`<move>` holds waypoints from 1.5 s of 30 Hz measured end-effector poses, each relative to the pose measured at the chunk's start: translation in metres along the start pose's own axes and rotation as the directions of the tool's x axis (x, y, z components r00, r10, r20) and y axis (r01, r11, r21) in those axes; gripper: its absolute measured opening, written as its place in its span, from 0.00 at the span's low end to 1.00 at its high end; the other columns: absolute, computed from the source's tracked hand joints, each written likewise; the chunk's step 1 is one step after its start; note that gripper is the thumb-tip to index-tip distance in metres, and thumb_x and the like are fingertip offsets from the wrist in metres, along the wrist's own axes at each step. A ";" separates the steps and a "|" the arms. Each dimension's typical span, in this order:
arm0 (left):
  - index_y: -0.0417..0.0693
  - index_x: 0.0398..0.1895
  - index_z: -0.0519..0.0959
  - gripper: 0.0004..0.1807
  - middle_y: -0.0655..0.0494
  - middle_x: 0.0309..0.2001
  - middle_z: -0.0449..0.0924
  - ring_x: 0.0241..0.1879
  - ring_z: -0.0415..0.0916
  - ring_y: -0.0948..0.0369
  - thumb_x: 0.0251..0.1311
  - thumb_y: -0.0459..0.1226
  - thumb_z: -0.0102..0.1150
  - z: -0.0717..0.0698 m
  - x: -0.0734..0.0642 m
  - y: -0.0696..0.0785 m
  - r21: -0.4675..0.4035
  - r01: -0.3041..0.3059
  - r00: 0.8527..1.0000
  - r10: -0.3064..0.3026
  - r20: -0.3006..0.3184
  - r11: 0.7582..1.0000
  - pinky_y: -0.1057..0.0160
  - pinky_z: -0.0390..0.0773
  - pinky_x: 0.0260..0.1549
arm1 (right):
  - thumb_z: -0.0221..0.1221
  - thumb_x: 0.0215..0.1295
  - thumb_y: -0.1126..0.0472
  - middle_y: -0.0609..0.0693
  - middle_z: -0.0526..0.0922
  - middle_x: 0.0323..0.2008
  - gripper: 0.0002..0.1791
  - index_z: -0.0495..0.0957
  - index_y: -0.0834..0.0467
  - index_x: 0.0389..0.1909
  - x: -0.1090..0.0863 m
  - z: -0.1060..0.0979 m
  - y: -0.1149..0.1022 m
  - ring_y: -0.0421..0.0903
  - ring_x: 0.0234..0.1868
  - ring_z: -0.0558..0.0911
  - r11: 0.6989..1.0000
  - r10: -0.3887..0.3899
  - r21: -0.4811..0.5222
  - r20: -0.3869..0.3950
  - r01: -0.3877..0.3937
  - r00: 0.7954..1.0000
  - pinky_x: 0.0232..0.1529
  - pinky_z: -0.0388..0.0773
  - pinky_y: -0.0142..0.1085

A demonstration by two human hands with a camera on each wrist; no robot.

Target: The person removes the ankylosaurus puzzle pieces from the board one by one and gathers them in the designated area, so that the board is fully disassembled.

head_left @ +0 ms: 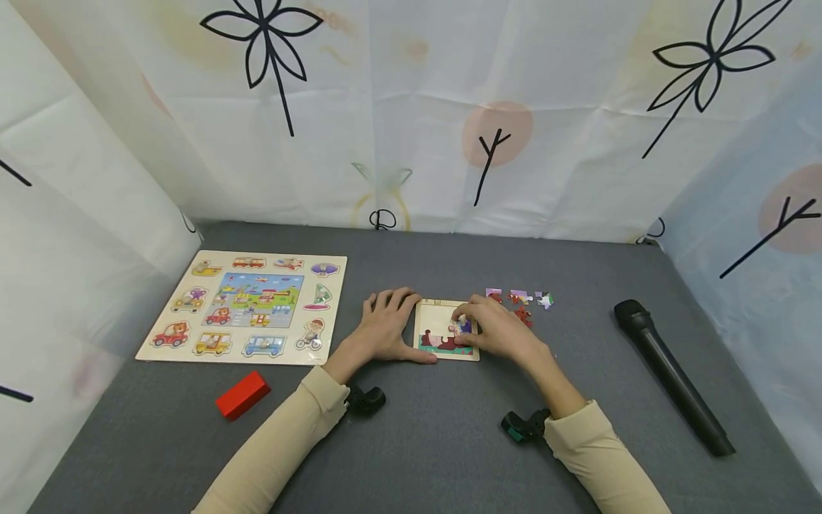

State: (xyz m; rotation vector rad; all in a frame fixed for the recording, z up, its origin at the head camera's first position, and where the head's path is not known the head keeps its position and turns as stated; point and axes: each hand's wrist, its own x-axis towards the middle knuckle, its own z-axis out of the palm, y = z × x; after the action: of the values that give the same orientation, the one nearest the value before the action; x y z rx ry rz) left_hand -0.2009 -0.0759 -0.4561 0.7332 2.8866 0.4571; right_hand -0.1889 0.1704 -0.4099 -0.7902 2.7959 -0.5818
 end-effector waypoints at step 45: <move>0.61 0.78 0.60 0.61 0.53 0.77 0.56 0.75 0.54 0.46 0.41 0.76 0.68 0.001 0.002 0.001 0.023 0.001 1.000 -0.001 -0.007 1.000 0.32 0.53 0.70 | 0.71 0.62 0.62 0.54 0.77 0.38 0.19 0.85 0.63 0.54 -0.001 0.003 -0.001 0.39 0.29 0.71 0.997 -0.018 0.070 -0.023 0.020 1.000 0.29 0.71 0.29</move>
State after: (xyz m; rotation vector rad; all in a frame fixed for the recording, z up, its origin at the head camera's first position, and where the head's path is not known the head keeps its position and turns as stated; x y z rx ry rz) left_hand -0.2015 -0.0739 -0.4571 0.7344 2.9035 0.4278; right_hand -0.1866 0.1692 -0.4121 -0.8018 2.7739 -0.6924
